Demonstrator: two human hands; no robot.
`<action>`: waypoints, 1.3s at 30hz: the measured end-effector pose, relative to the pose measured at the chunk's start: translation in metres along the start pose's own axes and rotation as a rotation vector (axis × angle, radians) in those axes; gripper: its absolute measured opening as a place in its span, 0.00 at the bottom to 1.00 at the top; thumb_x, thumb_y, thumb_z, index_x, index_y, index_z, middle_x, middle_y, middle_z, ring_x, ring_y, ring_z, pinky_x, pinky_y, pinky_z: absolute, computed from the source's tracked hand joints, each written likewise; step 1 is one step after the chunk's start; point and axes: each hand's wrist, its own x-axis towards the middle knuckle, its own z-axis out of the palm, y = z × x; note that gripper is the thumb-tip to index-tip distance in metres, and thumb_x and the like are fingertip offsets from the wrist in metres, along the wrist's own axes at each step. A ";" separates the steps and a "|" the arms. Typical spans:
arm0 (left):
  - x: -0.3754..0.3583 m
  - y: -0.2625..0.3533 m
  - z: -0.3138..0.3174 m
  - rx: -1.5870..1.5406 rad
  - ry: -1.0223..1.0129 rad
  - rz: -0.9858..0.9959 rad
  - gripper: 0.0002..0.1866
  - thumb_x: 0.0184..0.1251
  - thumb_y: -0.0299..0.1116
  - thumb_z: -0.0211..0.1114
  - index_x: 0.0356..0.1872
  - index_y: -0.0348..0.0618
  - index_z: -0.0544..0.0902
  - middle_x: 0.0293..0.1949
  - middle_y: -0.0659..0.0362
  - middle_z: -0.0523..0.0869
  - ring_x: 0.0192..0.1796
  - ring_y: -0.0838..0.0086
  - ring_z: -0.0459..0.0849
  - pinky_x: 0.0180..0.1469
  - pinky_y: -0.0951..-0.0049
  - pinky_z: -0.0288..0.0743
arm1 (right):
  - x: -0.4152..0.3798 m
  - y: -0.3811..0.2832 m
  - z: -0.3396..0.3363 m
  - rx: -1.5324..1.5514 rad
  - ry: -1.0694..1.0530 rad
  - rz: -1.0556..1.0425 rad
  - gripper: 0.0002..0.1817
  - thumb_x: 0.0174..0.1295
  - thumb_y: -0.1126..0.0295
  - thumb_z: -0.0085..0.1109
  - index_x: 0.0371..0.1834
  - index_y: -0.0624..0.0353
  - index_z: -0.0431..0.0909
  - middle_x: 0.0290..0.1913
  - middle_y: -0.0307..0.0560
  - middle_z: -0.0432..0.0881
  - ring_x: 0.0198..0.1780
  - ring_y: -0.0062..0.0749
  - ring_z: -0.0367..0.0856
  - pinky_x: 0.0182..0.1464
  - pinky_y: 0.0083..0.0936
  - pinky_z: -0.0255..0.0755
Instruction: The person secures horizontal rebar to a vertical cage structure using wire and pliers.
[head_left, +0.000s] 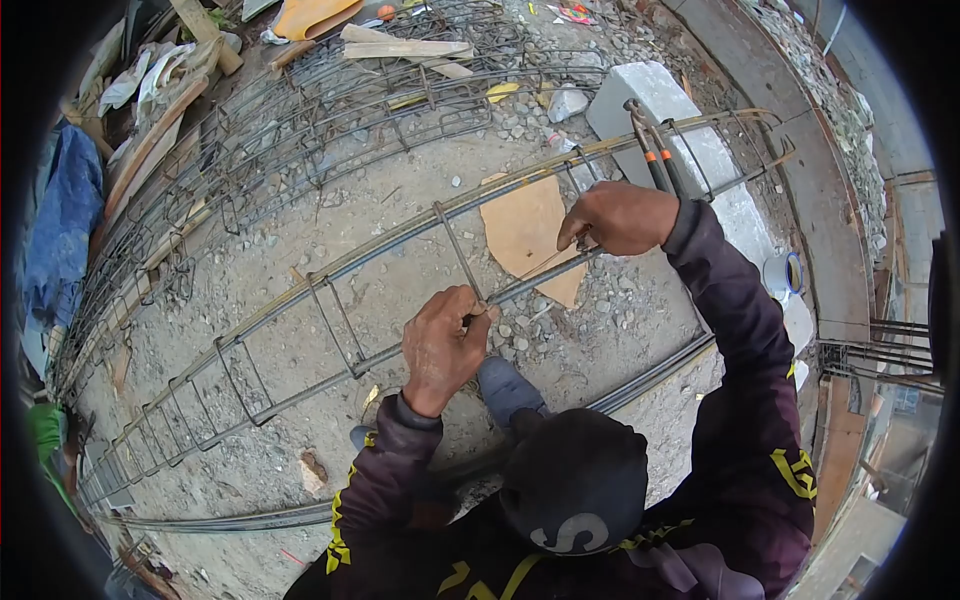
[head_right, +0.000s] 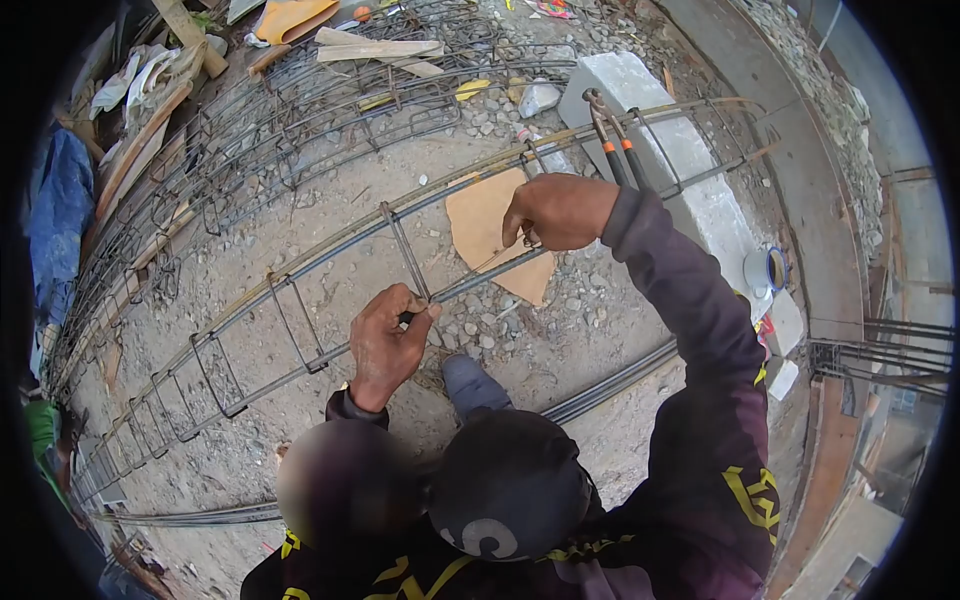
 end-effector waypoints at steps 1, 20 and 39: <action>0.001 0.000 0.001 -0.004 0.005 0.013 0.12 0.55 0.24 0.75 0.26 0.38 0.76 0.25 0.55 0.81 0.25 0.67 0.79 0.27 0.69 0.70 | 0.005 0.001 -0.002 -0.007 -0.008 -0.015 0.19 0.49 0.83 0.56 0.45 0.58 0.88 0.39 0.54 0.88 0.45 0.46 0.87 0.47 0.37 0.79; 0.001 -0.007 0.008 -0.086 -0.005 -0.037 0.13 0.54 0.25 0.75 0.25 0.39 0.75 0.25 0.54 0.83 0.27 0.63 0.82 0.28 0.67 0.72 | 0.046 0.015 0.012 0.488 -0.515 0.222 0.19 0.58 0.79 0.49 0.51 0.67 0.84 0.39 0.49 0.88 0.33 0.32 0.88 0.35 0.28 0.79; -0.002 -0.008 0.008 -0.136 -0.036 -0.090 0.13 0.55 0.23 0.74 0.26 0.36 0.75 0.25 0.53 0.81 0.27 0.67 0.81 0.31 0.71 0.73 | 0.050 0.004 0.019 0.530 -0.748 0.006 0.24 0.64 0.62 0.65 0.59 0.66 0.77 0.39 0.49 0.85 0.36 0.30 0.87 0.33 0.25 0.83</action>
